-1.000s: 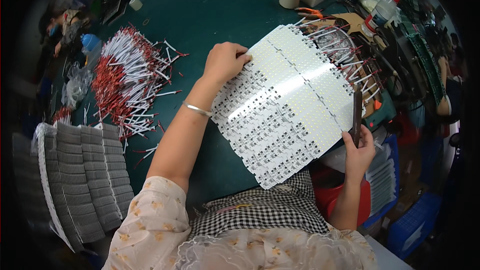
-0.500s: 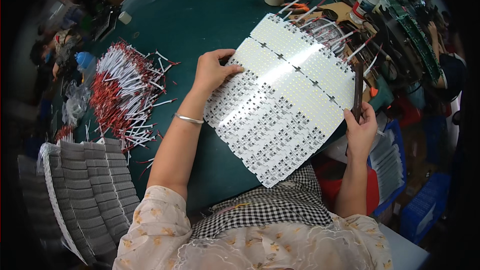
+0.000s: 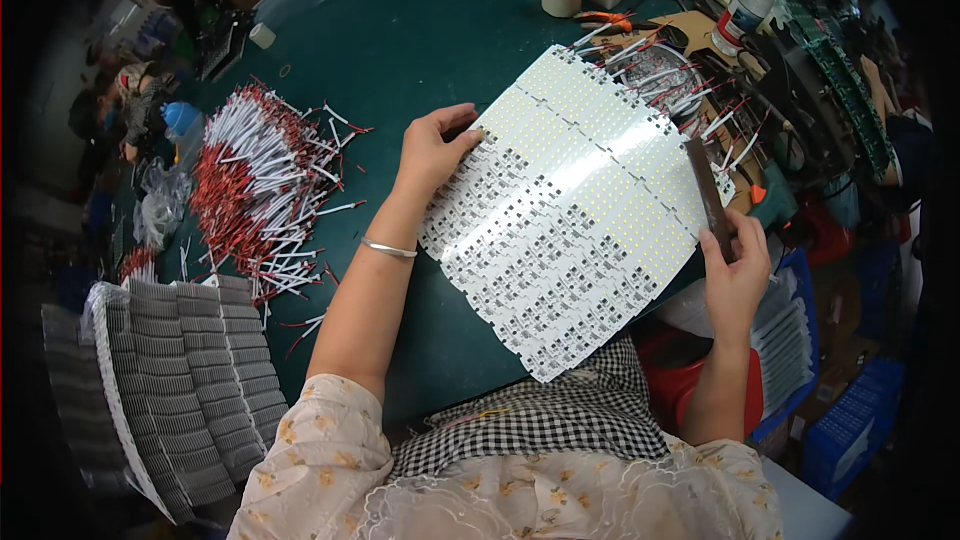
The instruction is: The person solders wires onto LED circuit board panels using a soldering gun, turns the panel over, picks up wires, and solders them onto another LED circuit board panel.
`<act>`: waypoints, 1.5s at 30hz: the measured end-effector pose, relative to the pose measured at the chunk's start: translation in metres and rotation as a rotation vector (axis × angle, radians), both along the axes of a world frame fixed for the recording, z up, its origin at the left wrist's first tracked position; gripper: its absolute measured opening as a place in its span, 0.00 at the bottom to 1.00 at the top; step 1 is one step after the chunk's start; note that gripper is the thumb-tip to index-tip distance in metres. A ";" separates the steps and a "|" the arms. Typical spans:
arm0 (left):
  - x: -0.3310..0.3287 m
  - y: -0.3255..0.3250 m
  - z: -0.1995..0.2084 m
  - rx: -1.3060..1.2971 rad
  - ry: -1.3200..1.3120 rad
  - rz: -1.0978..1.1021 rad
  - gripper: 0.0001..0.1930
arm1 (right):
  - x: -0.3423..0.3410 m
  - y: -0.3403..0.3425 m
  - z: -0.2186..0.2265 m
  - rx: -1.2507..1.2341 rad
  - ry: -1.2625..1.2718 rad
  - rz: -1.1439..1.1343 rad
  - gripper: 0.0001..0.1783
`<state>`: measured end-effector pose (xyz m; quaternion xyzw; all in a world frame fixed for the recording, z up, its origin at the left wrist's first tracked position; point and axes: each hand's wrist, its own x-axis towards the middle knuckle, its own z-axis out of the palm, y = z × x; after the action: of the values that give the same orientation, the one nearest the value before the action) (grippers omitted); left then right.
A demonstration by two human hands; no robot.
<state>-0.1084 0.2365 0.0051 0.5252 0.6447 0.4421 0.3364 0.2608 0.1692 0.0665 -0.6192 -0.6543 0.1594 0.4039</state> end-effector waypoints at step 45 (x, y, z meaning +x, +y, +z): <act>-0.047 -0.238 0.036 -0.006 0.740 -0.073 0.13 | 0.158 0.084 -0.094 -0.339 -0.205 -0.643 0.51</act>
<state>-0.1555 -0.0012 0.0408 0.6712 0.7048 0.2080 0.0975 0.4190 0.2537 -0.0274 -0.8637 -0.4280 0.0676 0.2575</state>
